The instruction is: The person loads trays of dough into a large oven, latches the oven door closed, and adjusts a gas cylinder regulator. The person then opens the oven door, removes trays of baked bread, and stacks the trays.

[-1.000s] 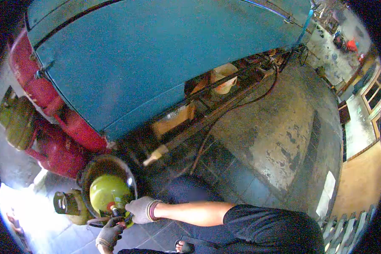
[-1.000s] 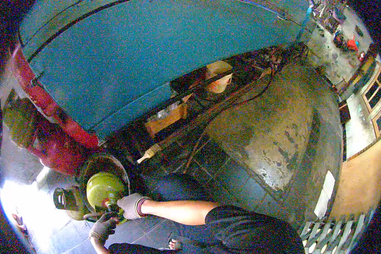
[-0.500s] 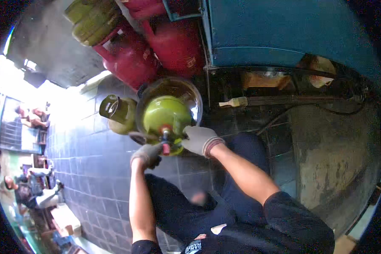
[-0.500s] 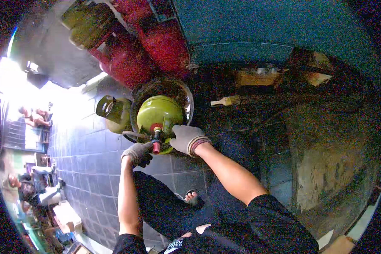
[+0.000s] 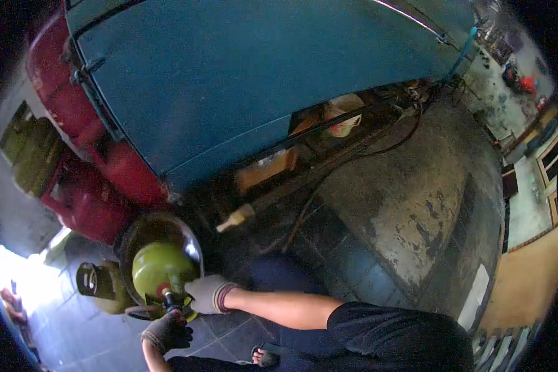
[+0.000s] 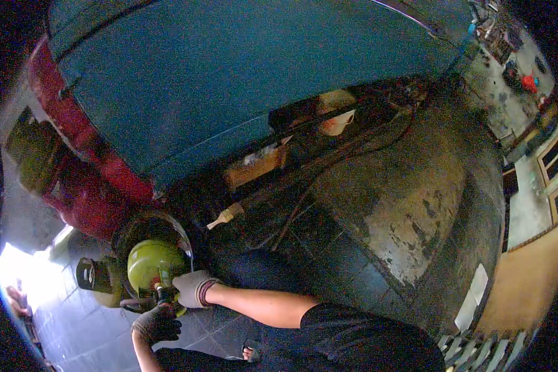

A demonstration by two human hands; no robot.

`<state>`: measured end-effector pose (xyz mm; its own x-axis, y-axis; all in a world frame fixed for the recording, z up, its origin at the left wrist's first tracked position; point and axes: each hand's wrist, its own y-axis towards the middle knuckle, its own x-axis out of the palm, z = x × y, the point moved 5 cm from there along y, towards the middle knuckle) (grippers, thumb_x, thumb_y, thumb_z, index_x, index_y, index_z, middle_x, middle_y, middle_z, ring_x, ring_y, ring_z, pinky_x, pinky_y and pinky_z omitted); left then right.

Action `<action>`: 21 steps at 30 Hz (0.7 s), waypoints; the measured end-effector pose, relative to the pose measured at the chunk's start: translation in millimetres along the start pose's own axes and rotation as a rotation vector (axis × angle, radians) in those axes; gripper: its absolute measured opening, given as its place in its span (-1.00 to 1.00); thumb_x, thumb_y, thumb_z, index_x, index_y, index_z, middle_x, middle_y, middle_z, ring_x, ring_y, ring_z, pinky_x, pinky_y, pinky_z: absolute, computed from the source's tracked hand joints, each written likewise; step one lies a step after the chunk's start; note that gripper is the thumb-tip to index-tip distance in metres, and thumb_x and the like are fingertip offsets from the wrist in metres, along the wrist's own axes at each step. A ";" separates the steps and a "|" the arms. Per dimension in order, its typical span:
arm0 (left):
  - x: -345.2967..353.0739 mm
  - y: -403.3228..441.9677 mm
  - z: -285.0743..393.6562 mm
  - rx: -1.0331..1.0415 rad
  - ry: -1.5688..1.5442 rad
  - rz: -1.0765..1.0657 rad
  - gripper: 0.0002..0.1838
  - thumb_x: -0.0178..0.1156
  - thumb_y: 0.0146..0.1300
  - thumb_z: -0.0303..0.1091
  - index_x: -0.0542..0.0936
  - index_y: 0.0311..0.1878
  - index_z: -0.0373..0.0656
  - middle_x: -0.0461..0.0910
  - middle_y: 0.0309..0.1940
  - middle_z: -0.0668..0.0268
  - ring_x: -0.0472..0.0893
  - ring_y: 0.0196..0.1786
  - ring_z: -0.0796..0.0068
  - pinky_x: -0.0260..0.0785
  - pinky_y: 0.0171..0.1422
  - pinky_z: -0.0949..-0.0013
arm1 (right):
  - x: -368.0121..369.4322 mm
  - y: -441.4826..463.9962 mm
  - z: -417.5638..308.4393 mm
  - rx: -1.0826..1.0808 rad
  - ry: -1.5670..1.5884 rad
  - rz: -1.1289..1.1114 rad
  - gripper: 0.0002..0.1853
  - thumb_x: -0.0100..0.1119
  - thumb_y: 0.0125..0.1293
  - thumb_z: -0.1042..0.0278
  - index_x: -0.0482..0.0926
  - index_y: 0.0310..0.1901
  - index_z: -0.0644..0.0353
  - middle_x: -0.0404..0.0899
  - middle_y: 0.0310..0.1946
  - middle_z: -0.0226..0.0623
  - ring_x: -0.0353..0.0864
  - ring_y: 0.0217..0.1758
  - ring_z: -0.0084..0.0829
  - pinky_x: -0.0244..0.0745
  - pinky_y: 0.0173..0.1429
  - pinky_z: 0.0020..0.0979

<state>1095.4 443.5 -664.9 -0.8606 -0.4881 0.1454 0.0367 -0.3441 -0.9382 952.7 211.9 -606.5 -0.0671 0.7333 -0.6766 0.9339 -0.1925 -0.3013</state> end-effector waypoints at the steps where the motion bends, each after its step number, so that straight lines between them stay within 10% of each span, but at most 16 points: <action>1: -24.0 28.5 -18.9 -0.072 0.039 -0.126 -0.69 0.28 0.70 0.09 0.64 0.14 0.07 0.76 -0.13 0.24 0.74 0.08 0.03 0.57 0.24 -0.17 | -1.0 -0.7 -1.2 0.012 -0.005 -0.015 -0.54 0.28 0.46 0.09 0.78 0.17 0.29 0.87 0.18 0.18 0.89 0.28 0.17 0.75 0.38 0.12; 3: -37.1 45.7 -35.6 -0.146 0.077 -0.249 -0.72 0.22 0.74 0.07 0.69 0.25 0.17 0.84 0.00 0.39 0.75 0.32 0.22 0.53 0.51 -0.09 | -2.9 -2.0 -7.8 0.021 -0.008 -0.030 -0.54 0.28 0.46 0.10 0.78 0.17 0.30 0.87 0.17 0.19 0.90 0.26 0.18 0.75 0.37 0.12; 6: -47.8 58.0 -41.5 -0.040 -0.065 -0.110 -0.60 0.32 0.69 0.15 0.57 0.04 0.00 0.62 -0.22 0.08 0.65 -0.11 -0.15 0.55 0.04 -0.33 | -7.1 -6.4 -10.9 0.016 -0.026 -0.046 -0.55 0.29 0.46 0.11 0.78 0.17 0.31 0.89 0.11 0.19 0.92 0.19 0.20 0.78 0.32 0.13; 9: -64.8 71.5 -47.8 0.027 0.042 -0.182 -0.60 0.30 0.70 0.16 0.57 0.04 0.01 0.60 -0.22 0.08 0.63 -0.12 -0.14 0.53 0.01 -0.35 | -3.2 -4.5 -9.9 0.022 -0.036 -0.023 -0.56 0.30 0.47 0.11 0.78 0.17 0.30 0.90 0.06 0.17 0.93 0.15 0.19 0.79 0.27 0.15; 12: -71.3 67.9 -52.2 -0.039 0.045 -0.284 -0.64 0.08 0.76 0.26 0.75 0.18 0.35 0.83 0.20 0.52 0.63 0.42 0.29 0.33 0.62 -0.07 | -3.1 -3.8 -9.5 0.017 -0.027 -0.011 -0.56 0.31 0.47 0.11 0.78 0.16 0.31 0.90 0.05 0.17 0.94 0.14 0.19 0.79 0.26 0.16; 15: -76.2 84.5 -48.5 0.256 0.212 -0.352 -0.53 0.35 0.69 0.21 0.62 0.11 -0.04 0.70 -0.21 0.05 0.73 -0.16 -0.14 0.59 -0.04 -0.32 | -7.7 -7.3 -12.7 0.022 -0.027 -0.040 -0.55 0.32 0.47 0.10 0.78 0.16 0.32 0.90 0.07 0.17 0.93 0.16 0.19 0.79 0.27 0.16; 21: -61.5 61.5 -36.9 0.028 0.185 0.125 -0.41 0.44 0.58 0.29 0.68 -0.01 -0.16 0.74 -0.36 0.10 0.76 -0.41 0.09 0.69 -0.29 -0.04 | -4.4 -6.4 -10.8 0.035 -0.015 -0.040 -0.55 0.33 0.47 0.10 0.78 0.17 0.29 0.89 0.09 0.17 0.93 0.16 0.18 0.79 0.28 0.16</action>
<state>1131.9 481.9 -743.1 -0.9269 -0.3739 -0.0336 0.1604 -0.3137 -0.9359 950.9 217.0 -594.3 -0.1100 0.7310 -0.6735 0.9175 -0.1859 -0.3516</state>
